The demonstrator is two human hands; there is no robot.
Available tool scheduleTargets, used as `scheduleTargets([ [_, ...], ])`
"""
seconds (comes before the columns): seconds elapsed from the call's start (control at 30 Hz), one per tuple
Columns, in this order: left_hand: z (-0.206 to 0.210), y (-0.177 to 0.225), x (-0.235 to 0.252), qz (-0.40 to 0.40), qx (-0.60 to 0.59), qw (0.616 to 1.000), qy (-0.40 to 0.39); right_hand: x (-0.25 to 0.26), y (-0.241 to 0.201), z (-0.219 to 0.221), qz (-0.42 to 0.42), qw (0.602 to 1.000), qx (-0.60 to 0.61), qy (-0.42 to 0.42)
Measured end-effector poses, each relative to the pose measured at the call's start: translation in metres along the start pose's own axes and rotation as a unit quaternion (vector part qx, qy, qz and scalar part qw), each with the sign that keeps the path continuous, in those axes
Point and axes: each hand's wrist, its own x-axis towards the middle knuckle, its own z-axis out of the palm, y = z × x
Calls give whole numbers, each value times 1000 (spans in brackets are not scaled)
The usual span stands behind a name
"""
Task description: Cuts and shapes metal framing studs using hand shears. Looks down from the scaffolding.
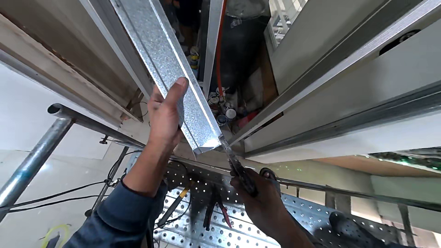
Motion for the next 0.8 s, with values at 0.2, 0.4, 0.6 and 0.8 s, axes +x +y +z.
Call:
scheduleTargets([
  [0.2,2,1,0,5,-4,1000,-3,1,0,0,-8,1000,-4,-1],
  [0.4,3,1,-1,5,0,1000,0,1,-2,0,-6,1000,-22,19],
  [0.6,10,11,-2,-44,-105,993,-10,6,-2,2,-114,988,-29,102],
  [0.8,12,10,-11,-152,-196,969,-10,14,3,-7,-201,973,-47,100],
])
